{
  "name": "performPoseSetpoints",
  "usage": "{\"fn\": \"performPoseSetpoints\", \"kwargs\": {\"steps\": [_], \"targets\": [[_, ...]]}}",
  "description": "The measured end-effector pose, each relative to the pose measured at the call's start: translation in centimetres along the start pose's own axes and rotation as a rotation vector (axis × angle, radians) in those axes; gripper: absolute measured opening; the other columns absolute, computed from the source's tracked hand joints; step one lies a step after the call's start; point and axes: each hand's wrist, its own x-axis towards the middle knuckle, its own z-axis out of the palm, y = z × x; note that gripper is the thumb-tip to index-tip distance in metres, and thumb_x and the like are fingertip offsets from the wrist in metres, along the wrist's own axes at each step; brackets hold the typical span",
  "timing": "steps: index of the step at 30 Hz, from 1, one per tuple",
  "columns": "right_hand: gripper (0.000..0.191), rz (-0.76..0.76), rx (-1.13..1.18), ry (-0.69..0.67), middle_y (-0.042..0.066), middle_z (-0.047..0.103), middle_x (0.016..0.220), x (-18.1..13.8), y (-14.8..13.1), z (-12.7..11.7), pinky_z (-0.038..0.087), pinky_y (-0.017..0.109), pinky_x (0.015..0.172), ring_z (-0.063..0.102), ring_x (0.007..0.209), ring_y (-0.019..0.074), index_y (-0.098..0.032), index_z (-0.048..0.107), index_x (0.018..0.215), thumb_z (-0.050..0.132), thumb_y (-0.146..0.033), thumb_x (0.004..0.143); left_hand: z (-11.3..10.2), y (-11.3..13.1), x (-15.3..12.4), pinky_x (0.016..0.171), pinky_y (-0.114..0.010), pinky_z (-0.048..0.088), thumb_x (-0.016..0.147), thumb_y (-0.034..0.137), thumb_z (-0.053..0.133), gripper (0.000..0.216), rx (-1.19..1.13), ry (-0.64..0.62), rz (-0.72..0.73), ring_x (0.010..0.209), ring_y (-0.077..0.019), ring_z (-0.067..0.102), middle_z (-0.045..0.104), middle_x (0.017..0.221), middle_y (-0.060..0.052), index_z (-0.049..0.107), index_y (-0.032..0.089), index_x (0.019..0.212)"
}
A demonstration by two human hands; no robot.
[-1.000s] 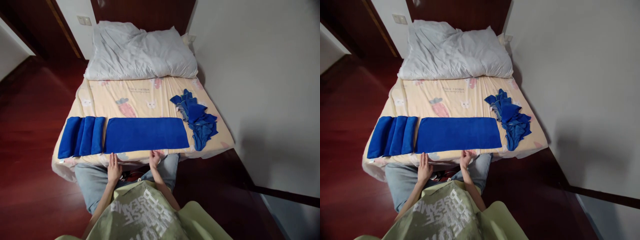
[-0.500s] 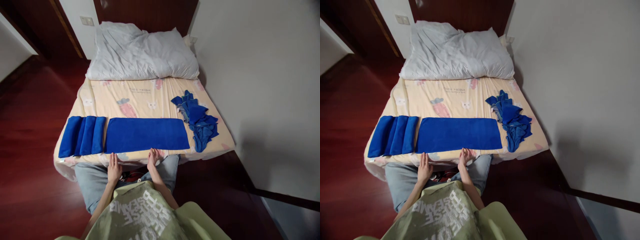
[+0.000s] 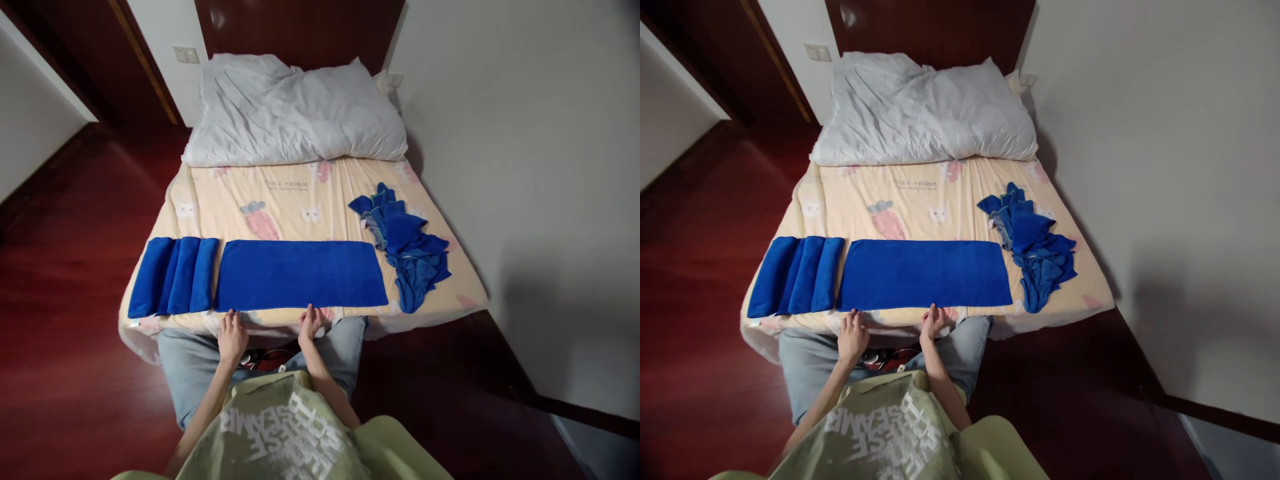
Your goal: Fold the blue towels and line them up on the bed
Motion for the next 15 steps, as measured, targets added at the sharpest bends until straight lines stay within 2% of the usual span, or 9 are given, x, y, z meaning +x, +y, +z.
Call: {"fn": "performPoseSetpoints", "kwargs": {"steps": [2, 4, 8, 11, 15], "targets": [[0.05, -0.004, -0.04, -0.058, -0.01, 0.049, 0.049, -0.1, 0.1, -0.3, 0.026, 0.022, 0.037, 0.037, 0.036, 0.0084, -0.026, 0.042, 0.077, 0.065, -0.07, 0.082, -2.0, 1.3, 3.2, 0.094, -0.047, 0.055, 0.095, 0.019, 0.044, 0.035, 0.079, -0.093, -0.041, 0.121, -0.0376, 0.061, 0.067, 0.122, -0.023, 0.069, 0.01, 0.117], [0.05, -0.012, -0.079, -0.108, -0.009, 0.052, 0.049, -0.1, 0.2, -0.6, 0.024, 0.025, 0.036, 0.036, 0.033, 0.009, -0.026, 0.042, 0.075, 0.064, -0.071, 0.082, -4.1, 3.3, 7.2, 0.095, -0.044, 0.053, 0.097, 0.021, 0.043, 0.031, 0.121, -0.164, 0.003, 0.113, -0.0336, 0.066, 0.07, 0.108, -0.019, 0.071, 0.013, 0.108], [0.056, -0.03, -0.118, -0.129, -0.006, 0.055, 0.047, 0.1, 0.2, -0.8, 0.026, 0.026, 0.035, 0.04, 0.031, 0.0113, -0.026, 0.044, 0.069, 0.064, -0.077, 0.078, -6.6, 9.4, 16.1, 0.088, -0.036, 0.053, 0.104, 0.027, 0.038, 0.037, 0.085, -0.374, 0.183, 0.104, -0.0279, 0.071, 0.073, 0.113, -0.016, 0.071, 0.017, 0.117], [0.062, 0.004, -0.116, -0.123, -0.003, 0.055, 0.043, 0.3, 0.1, -0.8, 0.024, 0.026, 0.033, 0.038, 0.028, 0.0115, -0.025, 0.043, 0.064, 0.066, -0.083, 0.072, -6.1, 15.0, 22.3, 0.09, -0.034, 0.053, 0.105, 0.034, 0.041, 0.039, 0.067, -0.426, 0.236, 0.11, -0.0275, 0.071, 0.073, 0.119, -0.014, 0.068, 0.023, 0.13], [0.062, 0.023, -0.126, -0.16, -0.003, 0.054, 0.041, 0.3, -0.3, -1.1, 0.027, 0.025, 0.034, 0.039, 0.027, 0.0121, -0.022, 0.05, 0.068, 0.066, -0.083, 0.072, -3.5, 21.4, 28.6, 0.096, -0.035, 0.053, 0.104, 0.036, 0.043, 0.041, 0.063, -0.511, 0.269, 0.119, -0.0282, 0.068, 0.07, 0.129, -0.015, 0.065, 0.022, 0.136]]}}
